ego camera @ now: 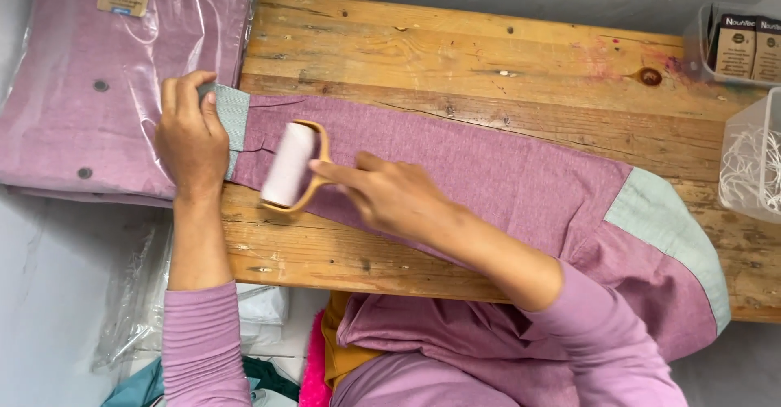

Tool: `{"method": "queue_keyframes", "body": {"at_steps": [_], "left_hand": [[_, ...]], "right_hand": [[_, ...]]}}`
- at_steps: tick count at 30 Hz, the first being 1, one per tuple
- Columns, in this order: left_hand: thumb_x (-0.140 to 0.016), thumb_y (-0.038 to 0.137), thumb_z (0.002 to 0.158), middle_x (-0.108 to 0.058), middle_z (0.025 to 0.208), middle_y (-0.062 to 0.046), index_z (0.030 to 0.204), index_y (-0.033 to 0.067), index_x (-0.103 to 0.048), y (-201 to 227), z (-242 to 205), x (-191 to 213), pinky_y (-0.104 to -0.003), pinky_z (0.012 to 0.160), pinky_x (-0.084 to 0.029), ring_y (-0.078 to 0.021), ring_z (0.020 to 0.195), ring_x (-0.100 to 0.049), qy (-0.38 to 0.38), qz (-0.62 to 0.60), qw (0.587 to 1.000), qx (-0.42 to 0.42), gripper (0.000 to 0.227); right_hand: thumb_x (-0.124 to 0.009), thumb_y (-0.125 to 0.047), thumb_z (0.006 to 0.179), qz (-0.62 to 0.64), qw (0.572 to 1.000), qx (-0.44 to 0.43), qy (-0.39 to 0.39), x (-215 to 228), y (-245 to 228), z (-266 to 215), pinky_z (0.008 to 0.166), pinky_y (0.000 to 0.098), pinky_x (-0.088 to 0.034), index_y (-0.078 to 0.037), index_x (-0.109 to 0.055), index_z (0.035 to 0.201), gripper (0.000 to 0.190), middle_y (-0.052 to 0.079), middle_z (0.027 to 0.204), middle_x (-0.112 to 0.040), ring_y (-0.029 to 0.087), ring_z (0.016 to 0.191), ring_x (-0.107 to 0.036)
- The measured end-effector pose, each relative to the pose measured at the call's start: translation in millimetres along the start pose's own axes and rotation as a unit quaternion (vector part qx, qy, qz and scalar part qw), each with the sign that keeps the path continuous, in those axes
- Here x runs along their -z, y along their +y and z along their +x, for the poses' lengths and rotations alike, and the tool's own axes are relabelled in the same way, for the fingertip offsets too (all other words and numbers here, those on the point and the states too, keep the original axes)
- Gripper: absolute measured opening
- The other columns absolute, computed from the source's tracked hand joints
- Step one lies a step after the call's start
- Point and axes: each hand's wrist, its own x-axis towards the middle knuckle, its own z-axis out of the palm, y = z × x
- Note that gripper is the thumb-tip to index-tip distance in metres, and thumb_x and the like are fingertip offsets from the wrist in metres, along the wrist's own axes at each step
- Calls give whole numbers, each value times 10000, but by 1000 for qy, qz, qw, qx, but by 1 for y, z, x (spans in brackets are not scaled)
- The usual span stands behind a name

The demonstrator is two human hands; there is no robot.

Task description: The person uses a lint roller to remove lint from a pink shirt with a light blue yoke. They roll the sticky roller over the front, sleeves, and back of the shirt, folding and unfolding the garment to access different areas. The shirt is handled one at a time on a wooden table.

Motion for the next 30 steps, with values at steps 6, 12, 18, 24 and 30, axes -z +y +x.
{"method": "queue_keyframes", "body": {"at_steps": [6,12,18,24,30], "left_hand": [[-623,-33,1026,-653,1131,-156,1267,29,-684,-4,-1,5,-459,632,-487,-360,895,-655,17,8,1000,-23,256],[-490,112,1280,-629,1137,-238,1279,-88,-687,-6,2,16,-487,750,-464,-402,971,-642,45,-33,995,-78,281],[-556,39,1274,-678,1174,-272,1306,-119,-697,-3,-1,13,-504,821,-469,-442,1032,-646,57,-22,994,-92,215],[-530,56,1230,-661,1140,-217,1260,-71,-702,-8,-2,3,-468,720,-497,-384,953,-676,64,12,995,-80,216],[-666,-50,1062,-719,1141,-137,1244,10,-703,-8,-1,3,-394,678,-552,-310,943,-686,44,35,998,-19,195]], "right_hand": [[-464,-272,1095,4,1000,17,-1,22,27,-49,383,385,-428,-349,-461,1505,417,76,848,-554,224,534,-497],[-480,-422,941,-12,933,-292,-211,146,74,-206,551,289,-506,-535,-623,1403,497,-81,812,-767,122,558,-604],[-506,-463,914,-190,820,-466,-273,150,75,-221,679,352,-496,-743,-555,1335,508,-210,967,-724,50,863,-731],[-597,-205,1039,77,997,-18,-22,44,57,-107,558,288,-562,-356,-486,1496,494,61,896,-680,163,616,-569],[-504,-307,1046,46,994,-71,-68,69,55,-144,558,393,-468,-391,-485,1517,479,37,822,-568,206,608,-538]]}}
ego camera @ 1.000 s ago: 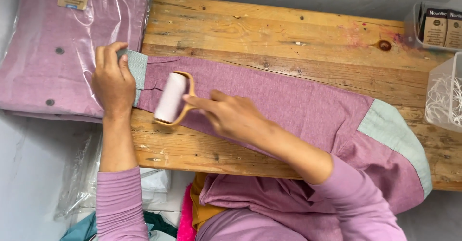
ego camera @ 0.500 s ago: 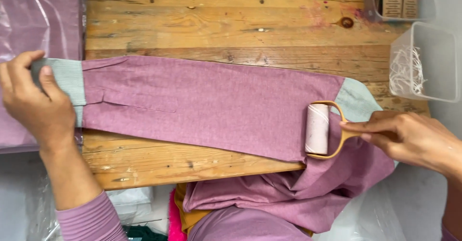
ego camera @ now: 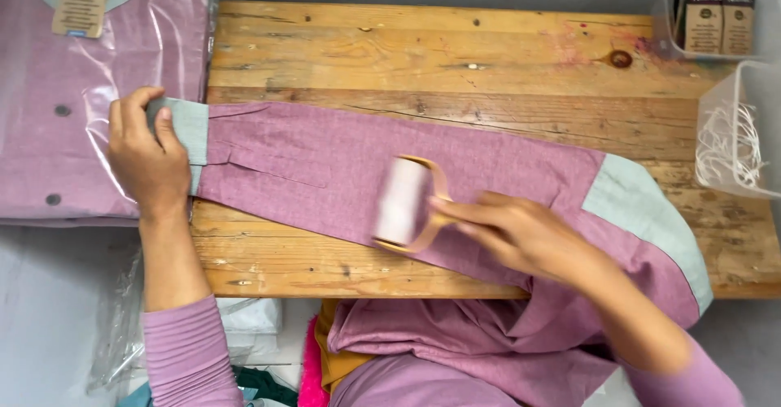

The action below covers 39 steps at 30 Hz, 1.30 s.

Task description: The person uses a lint roller to remove lint from a pink shirt with a light blue yoke. They roll the sticky roller over the front, sleeves, and back of the shirt, folding and unfolding the garment to access different areas. The shirt is handled one at a time on a wooden table.

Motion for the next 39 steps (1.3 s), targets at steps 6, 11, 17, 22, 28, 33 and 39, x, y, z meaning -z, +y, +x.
{"method": "queue_keyframes", "body": {"at_steps": [6,11,17,22,28,33,39], "left_hand": [[-647,-120,1014,-719,1162,-178,1227,-43,-668,7,7,10,-431,880,-533,-346,1057,-666,-3,-86,996,20,228],[-642,-58,1067,-723,1152,-155,1227,-13,-660,6,6,7,-401,849,-563,-320,1044,-685,11,-71,997,7,167],[-673,-47,1058,-727,1146,-105,1227,38,-688,0,1,0,-364,775,-556,-281,999,-695,-3,-52,999,15,189],[-688,-44,1067,-737,1149,-104,1240,41,-710,-1,-1,-2,-334,698,-569,-263,951,-705,-5,-16,1000,-3,194],[-653,-55,1100,-696,1141,-152,1253,-11,-710,0,0,5,-401,674,-539,-316,952,-685,7,-26,1000,-14,169],[-672,-63,1123,-697,1157,-166,1266,-32,-729,-4,-2,3,-413,698,-526,-315,976,-681,26,-15,999,-35,157],[-683,-73,1096,-660,1163,-187,1248,-66,-732,2,-4,7,-472,713,-498,-371,960,-659,15,-19,999,-48,160]], "right_hand": [[-422,-631,869,-254,877,-381,-146,50,-9,-92,749,282,-631,-803,-454,1350,512,-296,965,-711,40,899,-776],[-414,-458,978,-223,931,-272,-95,30,-47,-7,494,481,-558,-530,-453,1481,509,-30,991,-661,307,616,-714],[-494,-325,1071,-121,987,27,105,-26,-50,157,350,358,-379,-297,-579,1444,383,124,790,-626,196,460,-493],[-564,-290,1049,-17,988,99,115,-32,-31,190,470,370,-464,-261,-601,1408,362,91,885,-716,225,548,-568],[-618,-369,928,43,997,-64,10,56,38,37,640,290,-546,-297,-683,1301,386,-1,1253,-762,152,676,-630],[-765,-217,841,40,870,-491,30,105,68,-78,1083,273,-391,-279,-807,1223,389,-20,1359,-727,119,1340,-599],[-664,-385,871,-32,928,-369,26,81,58,-43,947,285,-464,-376,-739,1280,416,-78,1360,-692,93,1252,-648]]}}
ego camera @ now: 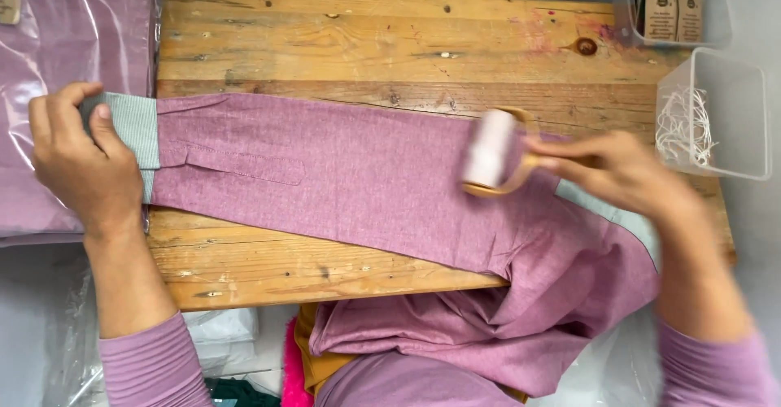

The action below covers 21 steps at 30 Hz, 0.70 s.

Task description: The person uses a lint roller to remove lint from a pink shirt with a light blue yoke. They roll the sticky roller over the front, sleeves, and back of the shirt, folding and unfolding the garment to access different areas. The shirt is handled one at a time on a wooden table.

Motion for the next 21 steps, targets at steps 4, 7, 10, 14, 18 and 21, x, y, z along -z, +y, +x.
{"method": "queue_keyframes", "body": {"at_steps": [4,7,10,14,18,21], "left_hand": [[-626,20,1183,-669,1154,-180,1244,-44,-734,0,2,-2,-482,701,-500,-382,960,-668,2,10,1000,5,139],[-644,13,1167,-678,1142,-155,1235,-21,-737,-5,-1,-5,-458,665,-507,-350,951,-674,-5,26,1000,16,120],[-675,-37,1131,-678,1153,-160,1244,-25,-735,-6,-1,-5,-463,672,-511,-355,969,-673,-14,21,999,25,128],[-683,-77,1103,-681,1170,-184,1265,-48,-721,-3,0,-2,-478,699,-512,-377,979,-674,-23,7,999,26,169],[-711,-83,1076,-695,1168,-176,1267,-32,-728,-5,-2,-7,-455,711,-510,-358,967,-680,-28,19,999,22,199],[-714,-79,1082,-717,1163,-152,1270,-1,-728,-7,-1,-8,-396,683,-534,-312,965,-696,-25,26,999,32,204]], "right_hand": [[-646,-229,948,164,957,238,3,-32,-45,41,1094,271,-448,-214,-646,1356,409,-1,1412,-631,147,1270,-630],[-639,-210,949,177,954,241,-13,-33,-23,42,1138,284,-420,-189,-633,1366,418,10,1421,-615,156,1294,-611],[-684,-244,897,139,984,112,-21,-9,19,8,1091,282,-427,-231,-692,1322,425,-13,1394,-659,128,1273,-625],[-585,-513,912,-181,979,-85,37,24,55,-57,572,269,-457,-538,-692,1299,403,-188,1051,-830,73,677,-730],[-556,-489,899,-233,969,41,72,-7,29,-75,716,343,-595,-578,-563,1395,504,-159,1034,-712,76,982,-721],[-517,-456,927,-109,990,88,-28,-36,-59,-57,722,375,-598,-553,-576,1403,490,-86,1120,-705,175,804,-756]]}}
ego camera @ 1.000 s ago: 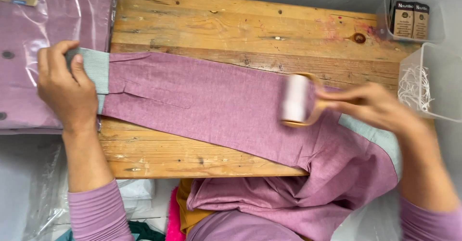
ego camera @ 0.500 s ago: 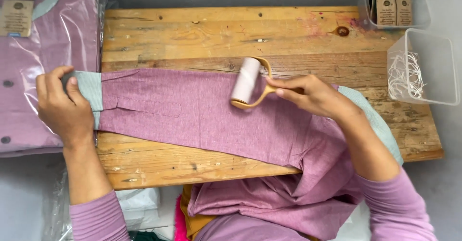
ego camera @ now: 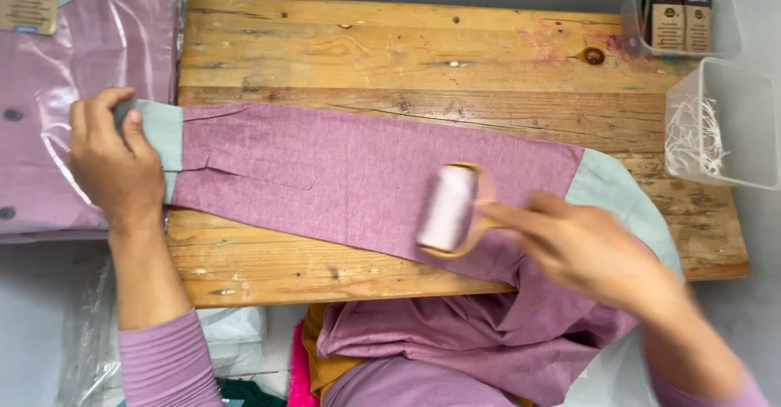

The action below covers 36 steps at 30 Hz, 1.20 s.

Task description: The person uses a lint roller to remove lint from a pink shirt with a light blue yoke. They roll the sticky roller over the front, sleeves, and back of the shirt, folding and unfolding the garment to access different areas. The shirt is handled one at a time on a wooden table.

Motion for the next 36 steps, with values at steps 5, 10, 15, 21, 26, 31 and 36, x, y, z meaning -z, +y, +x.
{"method": "queue_keyframes", "body": {"at_steps": [5,10,15,21,26,31,36], "left_hand": [[-707,-29,1068,-733,1165,-87,1254,54,-732,4,2,-1,-332,659,-550,-249,935,-695,-7,20,1000,9,205],[-703,-57,1055,-711,1153,-117,1247,23,-724,3,1,3,-381,665,-544,-288,931,-692,0,10,1000,4,210],[-673,-38,1057,-683,1140,-149,1246,-4,-716,2,1,7,-455,661,-503,-352,917,-675,6,-12,1000,9,196],[-673,-32,1101,-683,1166,-161,1266,-24,-715,10,4,7,-471,672,-527,-360,983,-687,6,-8,1000,-11,171],[-783,37,1058,-507,1385,-125,1207,51,-700,60,15,-3,-471,1039,-385,-307,1156,-487,-26,94,994,-40,170],[-654,260,1052,-475,1448,-196,1321,54,-628,91,4,-36,-568,1071,-342,-429,1282,-432,-170,-102,976,-91,340],[-491,504,1029,-362,1561,-210,1458,79,-534,89,6,-39,-643,1080,-293,-430,1394,-314,-239,-125,962,-33,605]], "right_hand": [[-510,-241,1060,60,938,308,148,-41,-115,107,307,355,-418,-358,-533,1421,380,89,869,-552,205,459,-454],[-524,-338,1107,115,909,347,199,-78,-168,154,356,350,-489,-358,-377,1530,448,120,934,-580,191,481,-469],[-514,-369,1117,93,920,338,174,-61,-76,91,385,275,-420,-467,-369,1543,460,40,846,-529,140,520,-395],[-575,-459,905,107,994,13,-17,-8,39,-28,685,287,-495,-498,-689,1351,463,-105,925,-797,125,701,-712],[-502,-472,965,89,989,110,43,-28,21,-1,574,419,-496,-448,-658,1373,437,27,836,-691,262,651,-687],[-590,-463,982,140,942,286,107,-39,-28,90,519,353,-477,-419,-669,1305,336,51,735,-647,217,581,-582],[-687,-330,908,259,900,349,14,-1,59,106,531,228,-504,-204,-740,1207,329,-8,1117,-809,107,571,-653]]}}
